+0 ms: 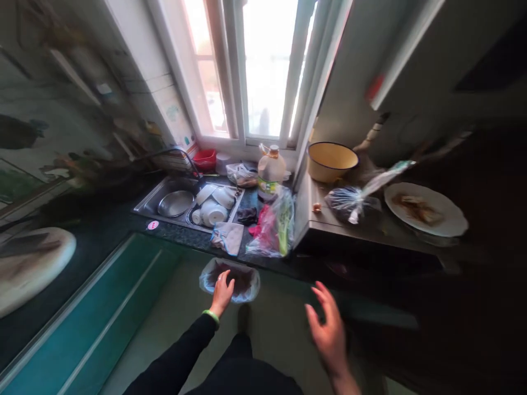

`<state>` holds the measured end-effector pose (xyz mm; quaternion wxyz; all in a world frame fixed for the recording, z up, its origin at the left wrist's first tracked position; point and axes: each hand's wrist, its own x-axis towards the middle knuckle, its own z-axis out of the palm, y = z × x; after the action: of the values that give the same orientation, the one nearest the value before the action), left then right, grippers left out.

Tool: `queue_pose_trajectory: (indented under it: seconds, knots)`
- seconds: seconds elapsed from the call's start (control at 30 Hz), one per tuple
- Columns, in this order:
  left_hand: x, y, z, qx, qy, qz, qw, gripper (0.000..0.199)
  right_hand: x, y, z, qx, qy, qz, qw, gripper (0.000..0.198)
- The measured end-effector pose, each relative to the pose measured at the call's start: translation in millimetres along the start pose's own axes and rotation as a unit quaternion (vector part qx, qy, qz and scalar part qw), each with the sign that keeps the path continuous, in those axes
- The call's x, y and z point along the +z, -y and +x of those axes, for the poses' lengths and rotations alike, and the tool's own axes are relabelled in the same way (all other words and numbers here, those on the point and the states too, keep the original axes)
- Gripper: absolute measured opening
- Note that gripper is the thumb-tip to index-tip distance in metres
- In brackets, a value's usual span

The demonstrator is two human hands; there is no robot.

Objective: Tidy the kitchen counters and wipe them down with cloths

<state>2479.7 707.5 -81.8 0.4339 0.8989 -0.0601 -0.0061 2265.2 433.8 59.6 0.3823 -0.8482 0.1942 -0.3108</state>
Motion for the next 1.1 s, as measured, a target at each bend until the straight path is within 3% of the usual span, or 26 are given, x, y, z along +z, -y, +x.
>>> queue_pose_trajectory:
  seconds: [0.13,0.27,0.33,0.43,0.53,0.63,0.73,0.8,0.87,0.97,1.1]
  knots:
    - [-32,6,57,-0.015,-0.015,0.008,1.0,0.043,144,18,40,-0.047,0.184,0.024,0.981,0.047]
    - [-41,-1,97,-0.046,-0.034,0.021,0.998,0.062,233,15,76,-0.027,0.261,-0.021,0.965,0.067]
    - [-38,-7,114,-0.054,-0.033,0.032,0.997,0.07,260,12,96,-0.01,0.264,-0.02,0.964,0.07]
    - [-32,-19,141,-0.08,-0.026,0.031,0.996,0.081,294,14,117,0.011,0.28,0.06,0.958,0.07]
    - [-25,-32,171,-0.186,-0.056,-0.007,0.981,0.087,324,20,123,0.134,0.319,0.17,0.923,0.071]
    - [-15,-48,189,-0.282,-0.061,-0.067,0.955,0.058,346,16,124,0.322,0.331,0.235,0.855,0.076]
    - [-6,-65,182,-0.269,-0.029,-0.11,0.956,0.026,352,2,132,0.408,0.316,0.272,0.812,0.07]
    - [-3,-77,165,-0.244,-0.027,-0.131,0.96,0.021,351,-9,147,0.387,0.282,0.268,0.836,0.061]
    - [-7,-89,145,-0.226,-0.047,-0.171,0.958,0.025,351,-18,171,0.311,0.226,0.232,0.893,0.057]
    - [-22,-103,122,-0.229,-0.083,-0.314,0.918,0.035,364,-23,220,0.176,0.18,0.142,0.957,0.053]
    - [-47,-113,117,-0.276,-0.111,-0.392,0.87,0.038,401,-19,270,0.091,0.234,0.016,0.968,0.067]
